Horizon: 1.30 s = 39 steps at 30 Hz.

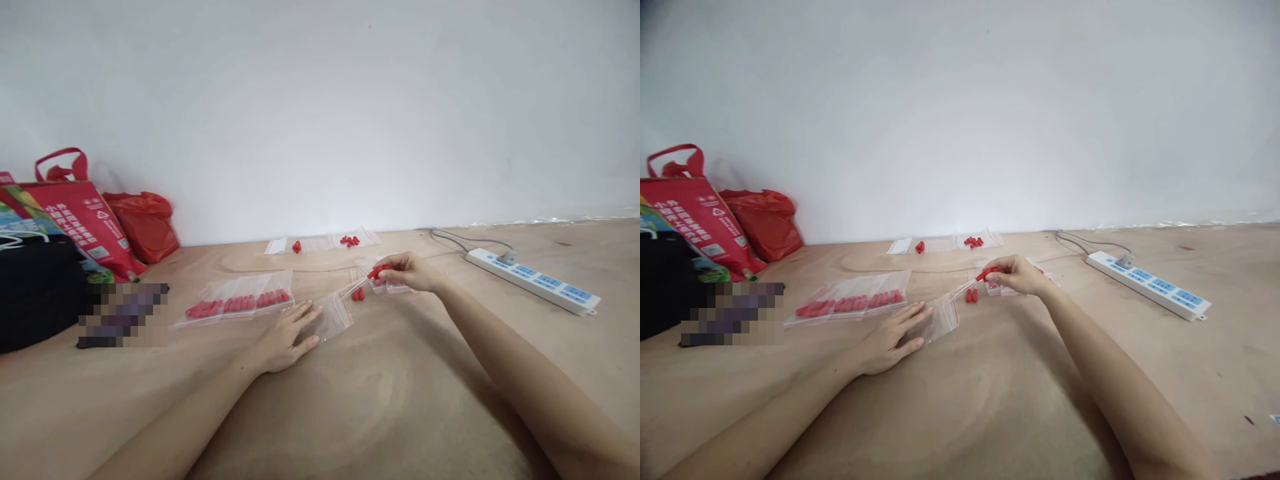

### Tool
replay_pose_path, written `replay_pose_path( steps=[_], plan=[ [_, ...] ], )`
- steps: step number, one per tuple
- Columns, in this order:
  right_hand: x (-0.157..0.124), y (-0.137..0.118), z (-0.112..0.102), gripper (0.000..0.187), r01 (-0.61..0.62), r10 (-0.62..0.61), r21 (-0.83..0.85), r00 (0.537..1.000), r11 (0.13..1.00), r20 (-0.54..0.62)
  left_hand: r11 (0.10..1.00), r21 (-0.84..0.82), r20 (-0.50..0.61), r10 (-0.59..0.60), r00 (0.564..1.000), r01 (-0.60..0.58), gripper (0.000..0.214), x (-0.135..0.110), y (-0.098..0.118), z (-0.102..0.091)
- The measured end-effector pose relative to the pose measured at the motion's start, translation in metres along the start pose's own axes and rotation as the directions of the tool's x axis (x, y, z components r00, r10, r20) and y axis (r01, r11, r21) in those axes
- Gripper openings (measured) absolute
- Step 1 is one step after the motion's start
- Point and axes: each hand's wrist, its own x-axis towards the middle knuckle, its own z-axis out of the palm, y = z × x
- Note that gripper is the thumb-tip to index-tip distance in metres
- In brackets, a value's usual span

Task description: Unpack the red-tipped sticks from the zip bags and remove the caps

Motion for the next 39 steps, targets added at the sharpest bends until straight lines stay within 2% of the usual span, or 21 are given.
replay_pose_path(
  steps=[3,5,6,7,9,11,14,17,22,31,35,39],
  plan=[
    [0.001,0.0,-0.005,0.027,0.037,-0.049,-0.054,0.972,0.998,-0.231,1.0,0.022,0.006,0.021,1.0,-0.022,0.056,-0.001,-0.003,0.002],
    [0.004,0.003,0.009,0.025,0.059,-0.117,-0.156,0.914,0.986,-0.39,0.999,0.017,-0.021,0.037,0.999,-0.037,0.055,-0.001,-0.004,0.003],
    [0.006,0.005,0.02,0.024,0.046,-0.149,-0.234,0.885,0.971,-0.441,0.999,0.012,-0.035,0.046,0.998,-0.045,0.054,-0.002,-0.005,0.004],
    [0.009,0.007,0.031,0.023,0.039,-0.192,-0.332,0.876,0.943,-0.442,0.999,0.007,-0.046,0.052,0.998,-0.052,0.053,-0.002,-0.006,0.005],
    [0.013,0.01,0.053,0.02,0.081,-0.309,-0.546,0.887,0.834,-0.341,0.998,0.004,-0.055,0.058,0.997,-0.058,0.051,-0.002,-0.006,0.005],
    [0.018,0.012,0.07,0.022,0.114,-0.349,-0.707,0.916,0.698,-0.196,0.999,0.007,-0.056,0.053,0.997,-0.053,0.051,-0.002,-0.006,0.005],
    [0.023,0.011,0.084,0.024,0.106,-0.247,-0.868,0.969,0.486,-0.019,0.999,0.008,-0.061,0.044,0.997,-0.044,0.051,-0.002,-0.005,0.004],
    [0.024,0.012,0.089,0.021,0.102,-0.156,-0.918,0.987,0.383,0.044,0.998,0.007,-0.07,0.055,0.996,-0.055,0.05,-0.001,-0.005,0.004],
    [0.022,0.016,0.092,0.016,0.11,-0.123,-0.926,0.99,0.362,0.07,0.998,0.016,-0.069,0.059,0.996,-0.058,0.05,-0.001,-0.005,0.005],
    [0.019,0.013,0.092,0.026,0.076,-0.092,-0.93,0.995,0.359,0.046,0.999,0.006,-0.063,0.049,0.997,-0.049,0.05,-0.001,-0.004,0.004],
    [0.009,0.011,0.081,0.03,0.06,-0.099,-0.91,0.995,0.41,0.021,0.999,0.008,-0.053,0.05,0.997,-0.05,0.05,-0.002,-0.005,0.004],
    [-0.002,0.008,0.075,0.027,0.09,-0.167,-0.857,0.986,0.507,0.005,0.997,0.011,-0.085,0.073,0.994,-0.072,0.049,-0.002,-0.007,0.006]
  ],
)
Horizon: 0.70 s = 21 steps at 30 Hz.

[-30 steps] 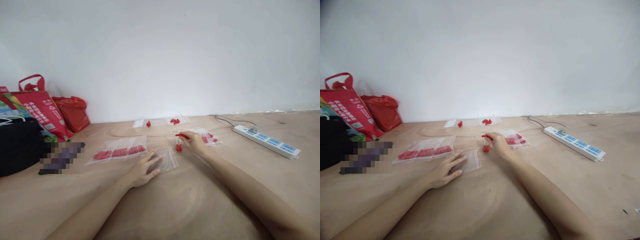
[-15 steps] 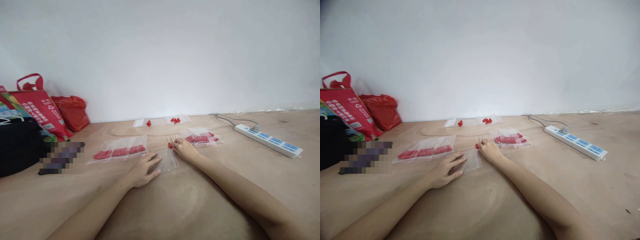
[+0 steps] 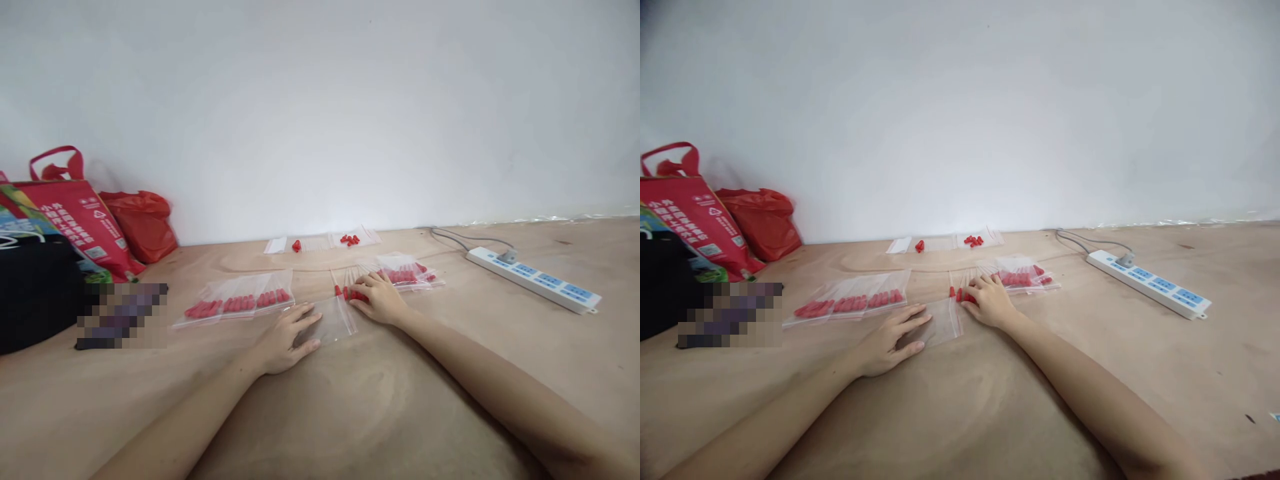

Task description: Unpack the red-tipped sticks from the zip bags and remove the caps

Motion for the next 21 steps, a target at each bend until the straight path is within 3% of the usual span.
replay_pose_path(
  steps=[4,8,13,17,21],
  plan=[
    [-0.011,-0.012,-0.004,0.034,0.102,-0.093,0.131,0.993,0.986,-0.072,0.999,-0.008,-0.028,0.036,0.999,-0.037,0.047,0.001,0.003,-0.003],
    [-0.021,-0.023,0.0,0.039,0.299,-0.303,0.182,0.953,0.937,-0.009,0.996,-0.048,0.068,0.074,0.995,-0.071,0.042,0.001,0.008,-0.009],
    [-0.03,-0.024,0.004,0.036,0.3,-0.319,0.271,0.947,0.915,0.03,0.992,-0.099,0.042,0.077,0.996,-0.073,0.034,0.002,0.008,-0.011],
    [-0.031,-0.025,0.001,0.037,0.332,-0.379,0.386,0.924,0.861,0.05,0.984,-0.18,-0.135,-0.017,0.991,-0.008,0.027,0.01,0.007,-0.009],
    [-0.031,-0.028,0.001,0.04,0.356,-0.428,0.455,0.902,0.816,0.063,0.959,-0.243,-0.137,-0.185,0.973,0.148,0.03,0.016,0.008,-0.009]
  ],
)
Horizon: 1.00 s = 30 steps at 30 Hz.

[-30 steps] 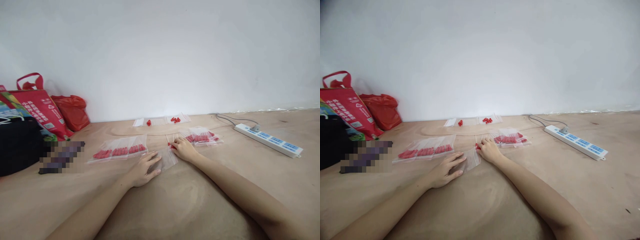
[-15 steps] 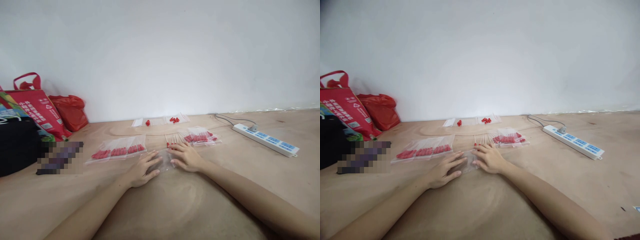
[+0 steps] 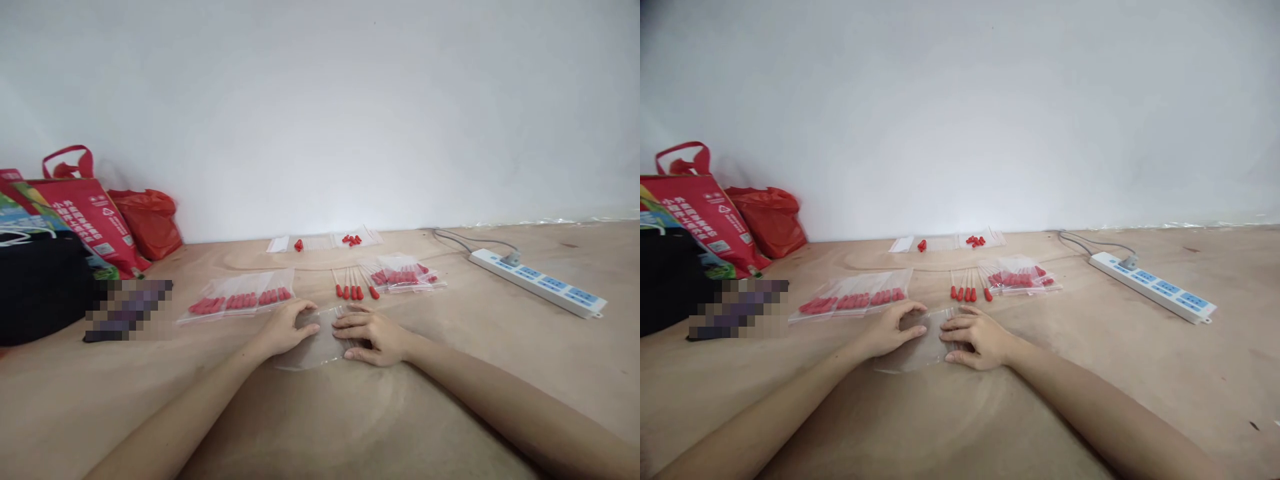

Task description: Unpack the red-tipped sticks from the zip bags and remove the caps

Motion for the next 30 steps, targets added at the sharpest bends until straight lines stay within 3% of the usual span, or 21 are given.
replay_pose_path(
  steps=[3,7,9,10,11,12,15,17,19,22,24,25,27,28,30],
  plan=[
    [0.001,-0.001,0.001,0.037,-0.002,0.002,0.007,1.0,1.0,-0.019,0.988,0.008,0.044,-0.153,0.987,0.152,0.04,0.0,0.004,0.0],
    [-0.001,-0.002,0.001,0.036,0.001,0.0,0.007,0.995,1.0,-0.098,0.975,0.008,0.151,-0.22,0.964,0.221,0.019,0.003,0.003,-0.007],
    [-0.002,-0.002,0.001,0.035,-0.018,0.02,0.016,0.991,1.0,-0.13,0.966,-0.05,0.102,-0.247,0.964,0.253,0.017,0.009,-0.007,-0.019],
    [-0.002,-0.002,0.002,0.035,-0.029,0.031,0.019,0.99,0.999,-0.14,0.957,-0.075,0.024,-0.28,0.96,0.281,0.014,0.013,-0.014,-0.026],
    [-0.003,-0.001,0.002,0.035,-0.037,0.039,0.02,0.988,0.999,-0.147,0.933,-0.089,-0.09,-0.356,0.93,0.349,0.014,0.016,-0.023,-0.035],
    [-0.003,-0.001,0.003,0.034,-0.041,0.044,0.02,0.988,0.999,-0.15,0.874,-0.1,-0.237,-0.486,0.841,0.476,0.015,0.018,-0.033,-0.044],
    [-0.004,0.001,0.005,0.034,-0.051,0.053,0.015,0.987,0.999,-0.154,0.789,-0.089,-0.391,-0.589,0.707,0.608,0.03,0.02,-0.06,-0.069],
    [-0.003,0.001,0.005,0.033,-0.057,0.059,0.017,0.986,0.998,-0.155,0.752,-0.078,-0.446,-0.614,0.651,0.655,0.038,0.016,-0.071,-0.077],
    [-0.003,0.001,0.006,0.033,-0.061,0.063,0.023,0.986,0.998,-0.153,0.741,-0.042,-0.491,-0.599,0.632,0.67,0.047,0.013,-0.075,-0.076],
    [-0.003,0.001,0.005,0.031,-0.066,0.068,0.023,0.986,0.998,-0.151,0.755,0.157,-0.63,-0.42,0.654,0.636,0.047,0.009,-0.068,-0.067],
    [-0.003,0.0,0.004,0.03,-0.062,0.063,0.013,0.987,0.998,-0.148,0.774,0.355,-0.637,-0.211,0.742,0.525,0.034,0.008,-0.058,-0.06],
    [-0.003,0.0,0.004,0.029,-0.06,0.061,0.007,0.987,0.998,-0.147,0.792,0.451,-0.566,-0.103,0.818,0.412,0.027,0.008,-0.052,-0.057],
    [-0.003,0.0,0.003,0.029,-0.058,0.057,-0.004,0.988,0.998,-0.147,0.808,0.583,-0.287,0.108,0.952,0.085,0.018,0.007,-0.04,-0.053],
    [-0.003,0.0,0.003,0.029,-0.059,0.057,-0.008,0.987,0.998,-0.148,0.79,0.608,-0.133,0.197,0.971,-0.077,0.016,0.006,-0.035,-0.052],
    [-0.003,0.001,0.004,0.029,-0.059,0.057,-0.01,0.987,0.998,-0.148,0.731,0.626,0.066,0.297,0.953,-0.271,0.019,0.005,-0.028,-0.051]
  ],
)
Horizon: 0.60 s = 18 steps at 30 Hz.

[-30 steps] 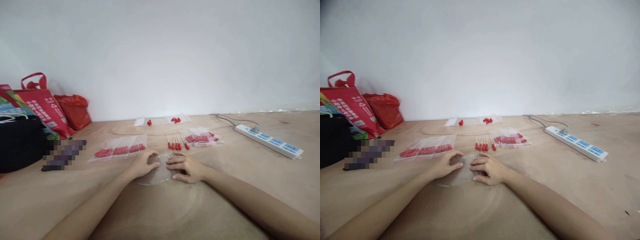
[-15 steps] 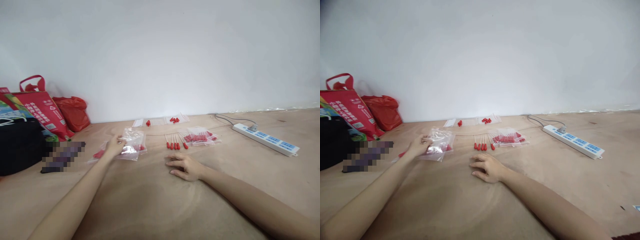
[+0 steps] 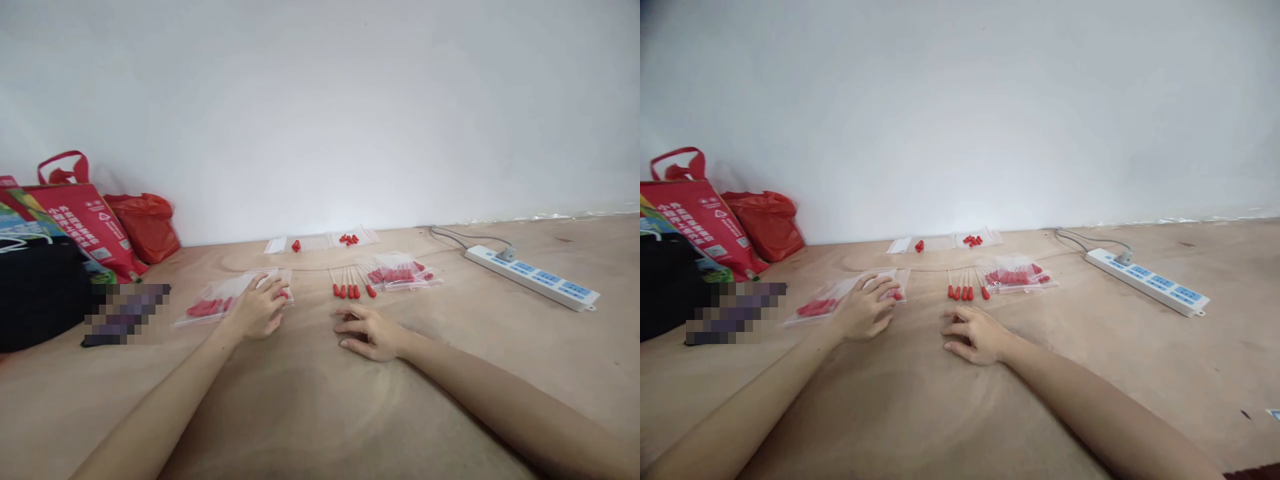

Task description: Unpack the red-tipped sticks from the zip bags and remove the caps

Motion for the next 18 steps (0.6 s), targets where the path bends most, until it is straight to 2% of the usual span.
replay_pose_path(
  steps=[2,4,8,11,15,18],
  plan=[
    [0.0,0.0,0.0,0.028,0.003,-0.003,0.004,1.0,1.0,0.002,0.998,0.036,0.023,0.043,0.999,-0.043,0.028,0.0,0.002,0.0],
    [0.0,0.0,0.0,0.028,0.001,-0.001,0.01,1.0,1.0,0.001,0.998,0.068,0.019,0.019,1.0,-0.021,0.031,-0.001,0.0,0.002],
    [0.001,-0.001,-0.001,0.027,0.0,0.0,0.009,1.0,1.0,0.008,0.996,0.078,0.023,-0.04,0.999,0.038,0.025,-0.002,-0.007,0.011],
    [0.0,-0.001,-0.001,0.026,0.005,-0.005,-0.013,1.0,1.0,0.002,0.997,0.009,-0.04,-0.072,0.997,0.073,0.02,-0.002,-0.007,0.016],
    [0.002,0.001,0.003,0.022,-0.04,0.029,-0.119,0.995,0.992,-0.091,0.979,-0.137,-0.175,-0.171,0.97,0.148,0.02,0.003,0.014,0.018],
    [0.007,0.006,0.006,0.019,-0.086,0.038,-0.232,0.978,0.969,-0.203,0.94,-0.281,-0.185,-0.25,0.95,0.192,0.018,0.009,0.041,0.021]
  ],
)
